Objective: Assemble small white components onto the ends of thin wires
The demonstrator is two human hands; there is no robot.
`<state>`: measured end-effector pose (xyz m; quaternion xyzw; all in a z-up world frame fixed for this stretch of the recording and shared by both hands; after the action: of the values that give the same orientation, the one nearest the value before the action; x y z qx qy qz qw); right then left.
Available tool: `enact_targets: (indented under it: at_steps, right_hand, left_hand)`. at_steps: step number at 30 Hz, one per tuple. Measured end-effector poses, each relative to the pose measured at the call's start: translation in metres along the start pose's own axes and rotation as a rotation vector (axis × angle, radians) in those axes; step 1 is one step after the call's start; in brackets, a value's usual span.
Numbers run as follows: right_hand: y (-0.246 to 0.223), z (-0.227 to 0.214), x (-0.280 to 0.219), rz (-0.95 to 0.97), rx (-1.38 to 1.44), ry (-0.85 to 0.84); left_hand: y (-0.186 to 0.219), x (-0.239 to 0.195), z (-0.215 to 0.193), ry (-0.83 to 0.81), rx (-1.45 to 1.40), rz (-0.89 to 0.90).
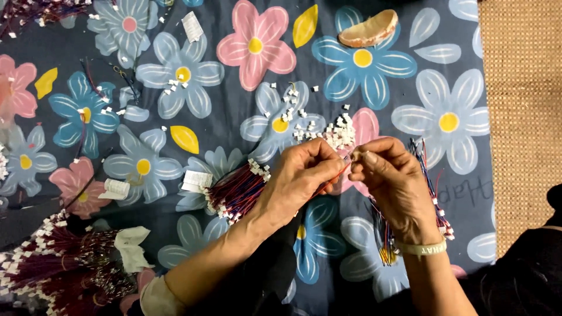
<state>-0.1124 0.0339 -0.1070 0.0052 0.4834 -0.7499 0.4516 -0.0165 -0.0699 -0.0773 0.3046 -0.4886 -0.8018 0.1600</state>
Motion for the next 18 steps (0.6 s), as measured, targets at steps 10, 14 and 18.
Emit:
enact_targets:
  at_steps: [10,14,18]
  right_hand:
    - [0.008,-0.005,-0.007,0.111,0.237,-0.134]
    - [0.009,-0.01,-0.007,0.114,0.272,-0.141]
    - [0.011,-0.014,-0.007,0.116,0.277,-0.144]
  left_hand:
    - [0.009,-0.002,0.025,-0.182,0.234,0.119]
    - [0.002,0.003,0.028,-0.213,0.27,0.152]
    - [0.004,0.003,0.032,-0.197,0.304,0.122]
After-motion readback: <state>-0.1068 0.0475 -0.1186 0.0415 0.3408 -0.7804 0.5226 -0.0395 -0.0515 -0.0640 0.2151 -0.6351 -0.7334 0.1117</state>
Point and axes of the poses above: each hand's wrist, its own x-axis towards the middle knuckle, its own z-axis out of the palm, y = z × x, the point moved 9 cm from there along x, towards the middle knuckle, and after that the axes turned 7 degrees about z, right-handed, at the moved point
